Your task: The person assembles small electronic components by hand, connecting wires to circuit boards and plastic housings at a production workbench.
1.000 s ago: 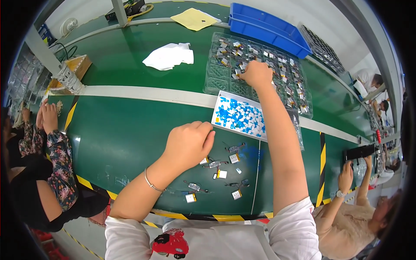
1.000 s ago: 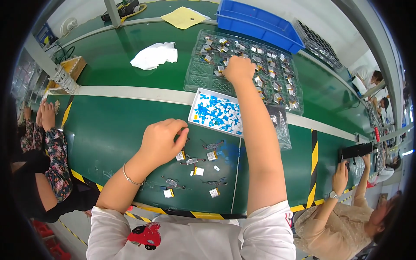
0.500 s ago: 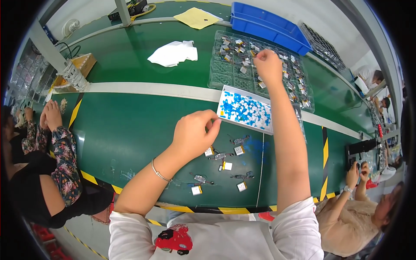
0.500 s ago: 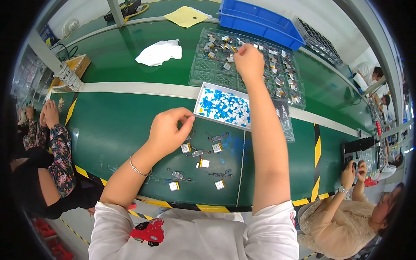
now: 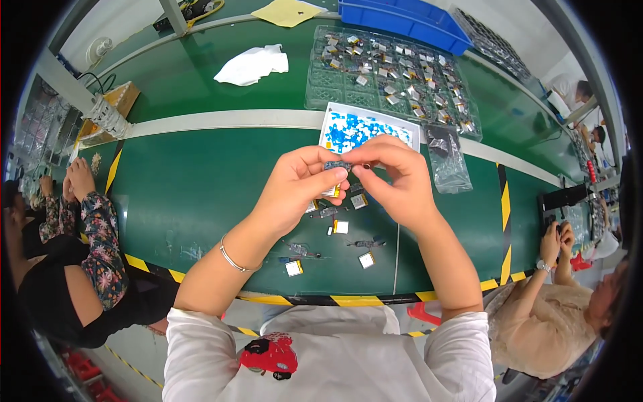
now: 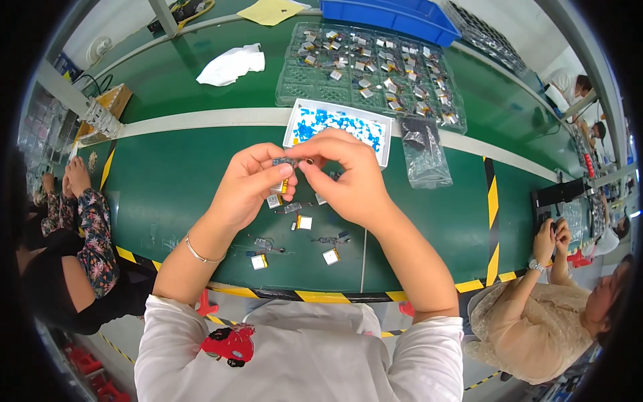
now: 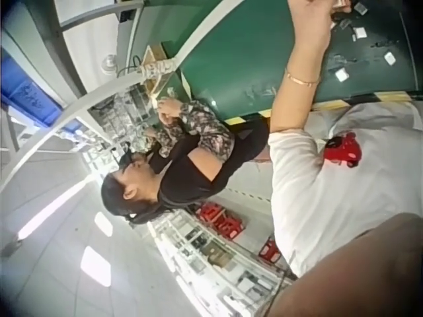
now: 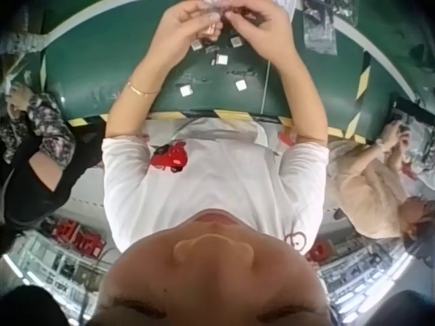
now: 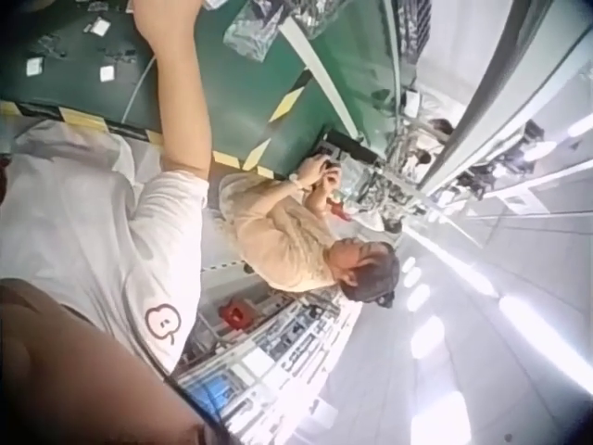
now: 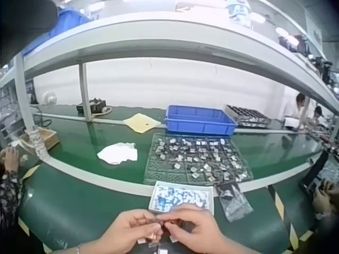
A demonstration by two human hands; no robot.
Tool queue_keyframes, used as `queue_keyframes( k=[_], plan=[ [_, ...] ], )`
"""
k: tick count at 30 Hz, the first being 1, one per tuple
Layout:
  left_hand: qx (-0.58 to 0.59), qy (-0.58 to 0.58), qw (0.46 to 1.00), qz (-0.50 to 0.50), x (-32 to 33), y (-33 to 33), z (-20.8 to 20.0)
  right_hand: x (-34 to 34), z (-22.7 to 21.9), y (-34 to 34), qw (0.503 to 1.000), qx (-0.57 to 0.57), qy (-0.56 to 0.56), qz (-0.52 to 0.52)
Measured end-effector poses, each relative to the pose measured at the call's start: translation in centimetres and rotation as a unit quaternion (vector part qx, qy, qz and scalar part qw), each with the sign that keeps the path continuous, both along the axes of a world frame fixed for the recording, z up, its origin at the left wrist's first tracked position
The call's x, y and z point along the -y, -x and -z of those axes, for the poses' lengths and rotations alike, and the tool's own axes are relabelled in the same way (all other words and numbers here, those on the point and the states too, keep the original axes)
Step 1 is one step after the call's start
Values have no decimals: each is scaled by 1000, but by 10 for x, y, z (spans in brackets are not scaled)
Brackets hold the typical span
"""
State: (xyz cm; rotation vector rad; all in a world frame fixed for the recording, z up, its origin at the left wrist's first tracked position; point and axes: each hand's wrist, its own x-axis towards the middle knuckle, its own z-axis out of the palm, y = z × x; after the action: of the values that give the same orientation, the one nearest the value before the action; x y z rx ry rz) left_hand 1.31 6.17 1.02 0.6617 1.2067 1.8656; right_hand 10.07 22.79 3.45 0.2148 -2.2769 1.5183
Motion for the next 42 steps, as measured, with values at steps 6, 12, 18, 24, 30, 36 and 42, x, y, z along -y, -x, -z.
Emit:
queue_keyframes(
  k=[6,12,18,24,30,36,42],
  plan=[
    [25,76,996,-37,-1,-6,-8,-8,19,-15,981,51,179,-43],
    [-14,47,998,-27,-2,-4,3,-11,10,-16,991,52,103,-65],
    [-206,95,973,-44,-1,-10,-4,-3,12,-11,970,117,214,-2],
    [-144,90,984,-47,0,-9,7,10,25,-8,997,17,58,55],
    [-73,65,995,-27,0,-9,-2,5,26,-7,990,-83,-89,74],
    [6,97,995,3,0,-5,-1,-6,24,-5,956,-174,-204,116],
    [-3,135,991,-15,-2,-8,-3,3,28,-5,950,-188,-231,96]
  ],
)
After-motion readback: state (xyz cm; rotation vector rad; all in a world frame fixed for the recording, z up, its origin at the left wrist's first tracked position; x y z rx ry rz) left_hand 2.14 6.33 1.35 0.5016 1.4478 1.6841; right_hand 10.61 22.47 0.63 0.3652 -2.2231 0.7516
